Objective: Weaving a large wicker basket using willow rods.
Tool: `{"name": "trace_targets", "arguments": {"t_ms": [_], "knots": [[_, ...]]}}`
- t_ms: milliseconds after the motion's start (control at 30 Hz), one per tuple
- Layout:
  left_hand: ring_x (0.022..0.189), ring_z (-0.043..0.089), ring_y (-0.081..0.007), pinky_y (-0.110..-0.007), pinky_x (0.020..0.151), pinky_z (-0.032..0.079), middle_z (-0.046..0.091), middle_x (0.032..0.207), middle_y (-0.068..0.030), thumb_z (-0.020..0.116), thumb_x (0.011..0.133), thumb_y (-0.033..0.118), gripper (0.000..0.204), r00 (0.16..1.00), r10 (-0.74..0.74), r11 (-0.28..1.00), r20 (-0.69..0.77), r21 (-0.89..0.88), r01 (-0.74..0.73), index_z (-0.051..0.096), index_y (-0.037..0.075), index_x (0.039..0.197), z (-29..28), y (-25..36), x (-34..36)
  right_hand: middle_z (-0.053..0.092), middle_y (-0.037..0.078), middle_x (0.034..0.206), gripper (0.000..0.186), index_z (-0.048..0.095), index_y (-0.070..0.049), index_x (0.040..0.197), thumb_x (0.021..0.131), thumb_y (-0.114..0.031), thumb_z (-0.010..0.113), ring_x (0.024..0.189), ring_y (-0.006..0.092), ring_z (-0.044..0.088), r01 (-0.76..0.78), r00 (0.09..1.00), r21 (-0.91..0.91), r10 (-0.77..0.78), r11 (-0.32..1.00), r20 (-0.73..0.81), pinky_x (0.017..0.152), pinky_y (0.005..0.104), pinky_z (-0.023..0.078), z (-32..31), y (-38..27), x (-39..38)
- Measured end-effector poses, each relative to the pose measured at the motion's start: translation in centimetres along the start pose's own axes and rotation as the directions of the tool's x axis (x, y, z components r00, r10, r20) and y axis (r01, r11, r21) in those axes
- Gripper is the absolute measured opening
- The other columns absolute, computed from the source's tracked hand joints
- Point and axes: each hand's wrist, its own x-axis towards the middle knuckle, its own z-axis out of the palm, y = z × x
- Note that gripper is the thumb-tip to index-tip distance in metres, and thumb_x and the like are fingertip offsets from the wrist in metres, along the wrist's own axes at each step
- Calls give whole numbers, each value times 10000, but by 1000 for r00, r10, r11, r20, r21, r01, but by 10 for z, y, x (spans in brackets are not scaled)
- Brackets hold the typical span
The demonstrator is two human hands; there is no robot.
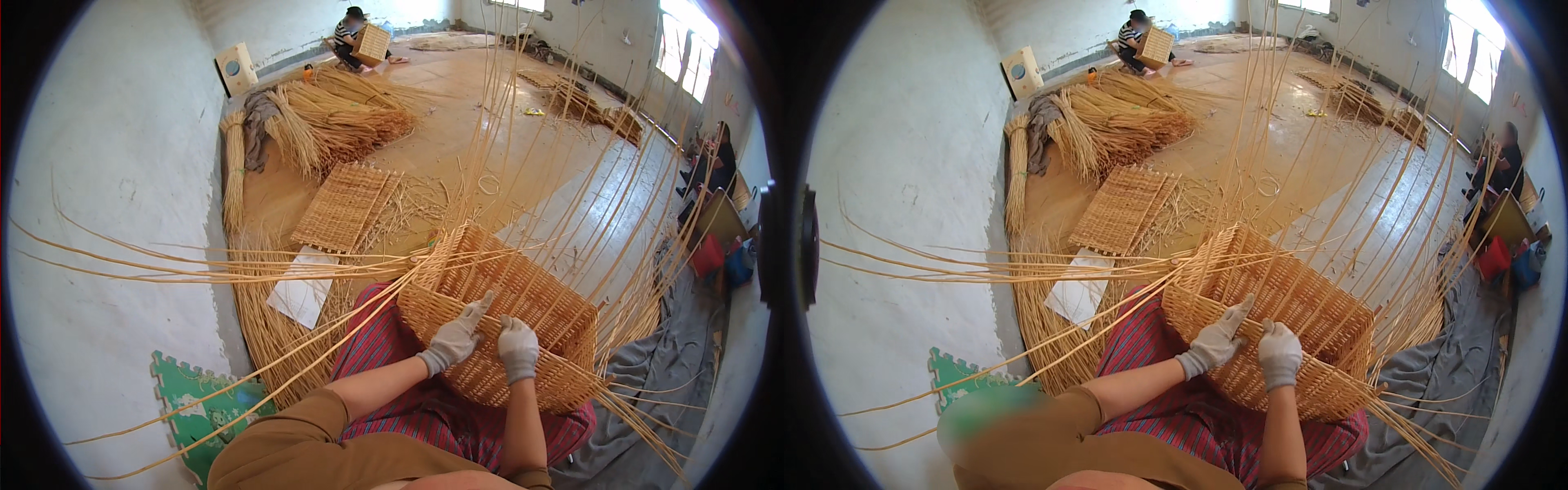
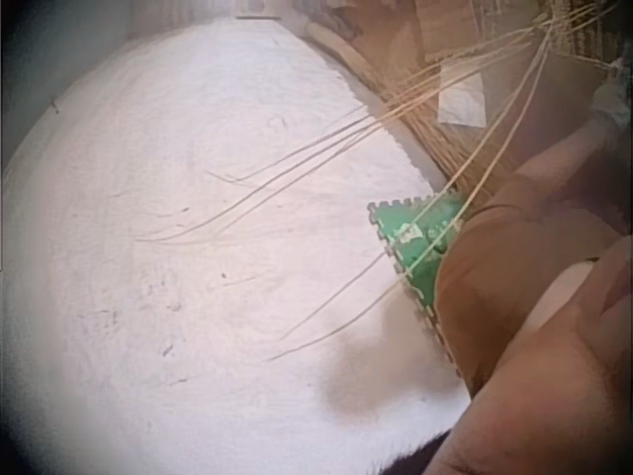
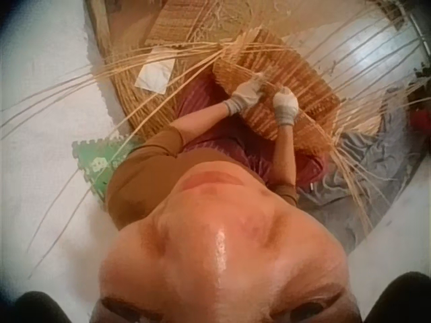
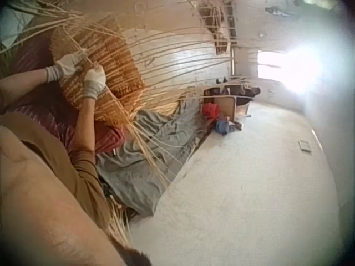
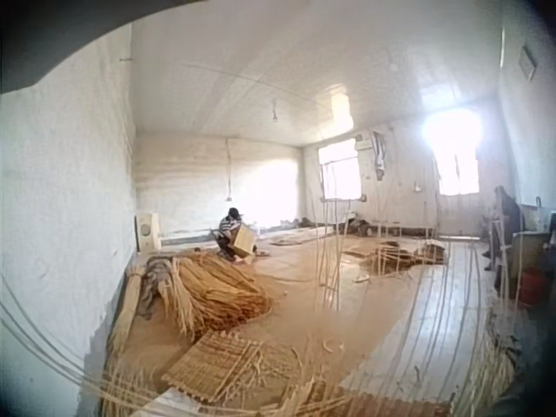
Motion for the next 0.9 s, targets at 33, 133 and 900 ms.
{"name": "trace_targets", "arguments": {"t_ms": [33,133,900], "knots": [[1377,447,-377,-396,1104,429,393,1556,-162,606,911,74,814,978,147,986,-150,-52,-156,205,243,1599,8,0,-5,685,113,1110,268,637,-106,1084,1023,-282,445,956,359,664,14,994,66,-7,998,-111,824,465,543,6,0,-10],[1359,483,-319,-374,1092,438,468,1498,-154,565,939,23,660,914,260,942,-312,-128,-311,368,187,1548,13,26,-11,654,119,1192,147,634,-86,1101,965,-113,585,1078,338,639,16,956,389,100,921,-276,865,432,543,17,5,-36],[518,628,-187,-388,487,522,666,706,-118,645,939,478,403,863,-226,914,452,-207,348,670,80,991,47,83,52,558,133,1337,490,365,-107,1512,1030,-34,401,1222,222,593,358,715,828,443,432,-540,1026,343,491,-26,143,-69]]}}
